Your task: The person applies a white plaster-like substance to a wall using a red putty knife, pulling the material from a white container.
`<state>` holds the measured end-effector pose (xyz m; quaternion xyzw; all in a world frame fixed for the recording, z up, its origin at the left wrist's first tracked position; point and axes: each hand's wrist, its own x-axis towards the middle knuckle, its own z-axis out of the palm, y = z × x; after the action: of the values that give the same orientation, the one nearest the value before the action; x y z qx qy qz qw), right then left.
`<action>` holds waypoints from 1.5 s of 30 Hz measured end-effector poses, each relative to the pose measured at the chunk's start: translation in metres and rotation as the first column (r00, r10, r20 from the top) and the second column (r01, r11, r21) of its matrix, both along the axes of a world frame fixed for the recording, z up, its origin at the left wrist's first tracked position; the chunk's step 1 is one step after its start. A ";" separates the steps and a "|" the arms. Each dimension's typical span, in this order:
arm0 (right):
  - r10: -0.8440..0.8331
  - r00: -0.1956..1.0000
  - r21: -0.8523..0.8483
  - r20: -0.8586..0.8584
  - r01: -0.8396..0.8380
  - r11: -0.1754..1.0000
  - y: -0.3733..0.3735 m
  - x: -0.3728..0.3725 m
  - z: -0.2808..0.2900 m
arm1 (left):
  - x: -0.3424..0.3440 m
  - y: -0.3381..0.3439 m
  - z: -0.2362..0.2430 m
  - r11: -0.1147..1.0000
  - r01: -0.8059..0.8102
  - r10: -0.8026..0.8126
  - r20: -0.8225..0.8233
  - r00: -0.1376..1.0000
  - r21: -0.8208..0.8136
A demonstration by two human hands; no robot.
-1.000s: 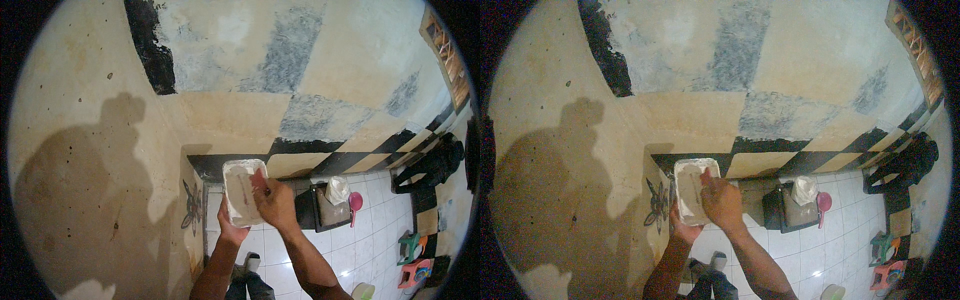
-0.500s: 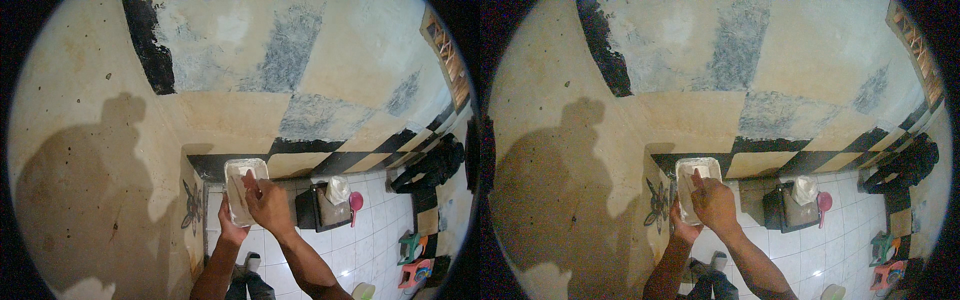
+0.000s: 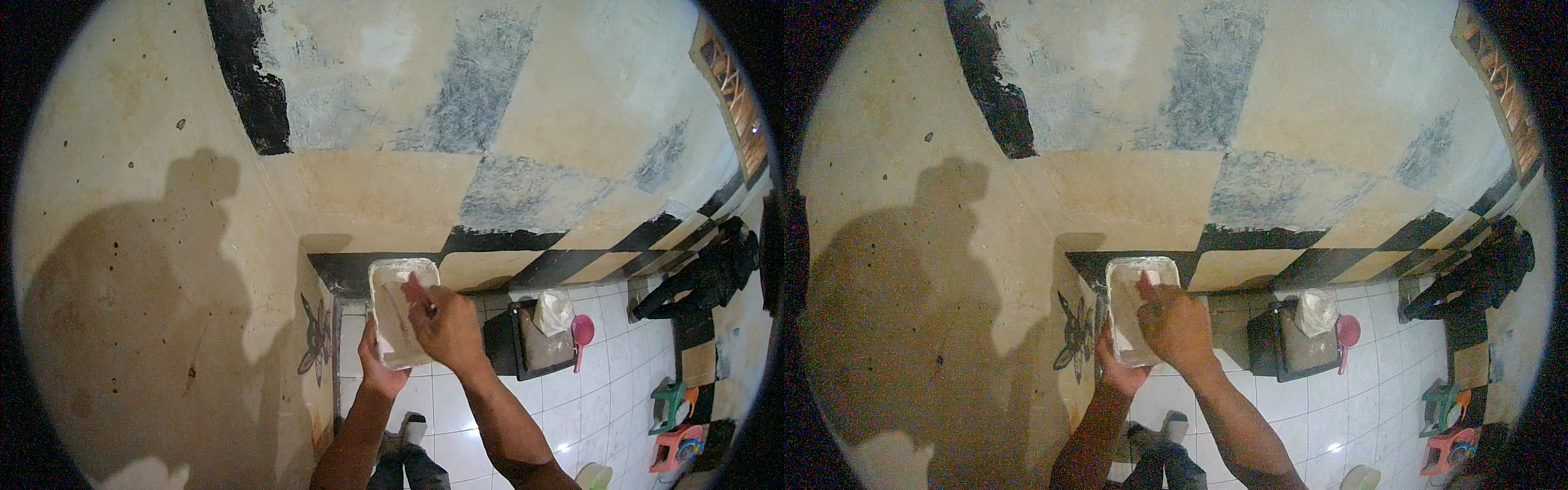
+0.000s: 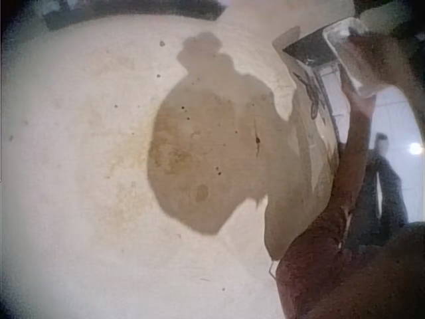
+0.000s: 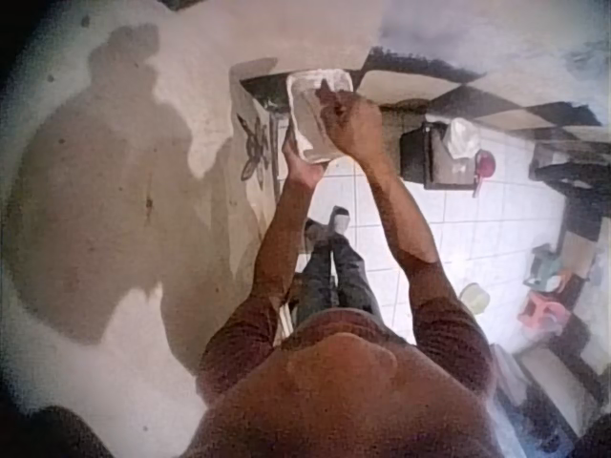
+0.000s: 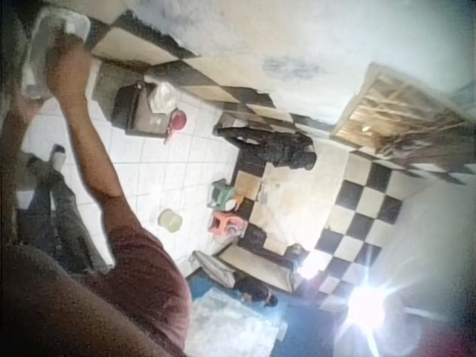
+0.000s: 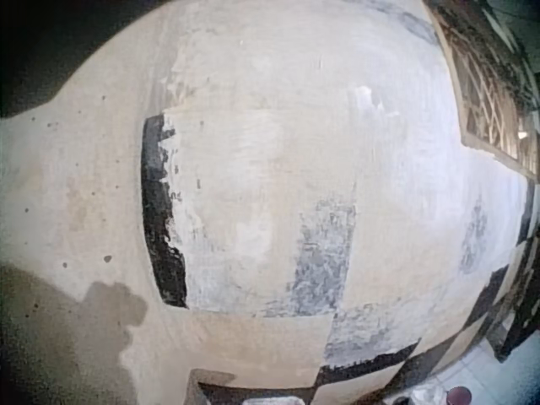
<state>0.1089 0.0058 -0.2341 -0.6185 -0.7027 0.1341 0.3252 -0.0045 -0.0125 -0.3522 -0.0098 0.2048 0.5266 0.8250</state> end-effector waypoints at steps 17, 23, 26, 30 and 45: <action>-0.151 0.929 -0.139 -0.339 0.109 0.984 -0.001 -0.013 -0.031 | 0.006 0.001 -0.007 1.000 -0.015 0.014 0.016 1.000 0.007; -0.147 0.836 -0.132 -0.528 0.090 0.987 -0.011 0.002 -0.015 | 0.000 0.001 -0.005 0.998 0.013 -0.013 -0.003 1.000 -0.064; -0.164 0.799 -0.147 -0.579 0.096 0.985 -0.012 0.007 -0.010 | -0.002 -0.003 -0.007 0.997 0.008 -0.009 -0.009 1.000 -0.080; -0.188 0.717 -0.092 -0.672 0.170 0.981 -0.014 0.011 -0.014 | -0.005 -0.005 -0.003 0.999 -0.030 0.030 0.004 1.000 -0.029; -0.191 -0.069 -0.188 -0.979 -0.047 0.981 -0.006 0.057 -0.039 | -0.009 0.004 -0.016 0.988 -0.135 0.128 0.098 0.987 0.073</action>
<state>0.1657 -0.0001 -0.2736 -0.3850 -0.1951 0.5817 0.6895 -0.0131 -0.0081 -0.3681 -0.0150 0.1441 0.5867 0.7968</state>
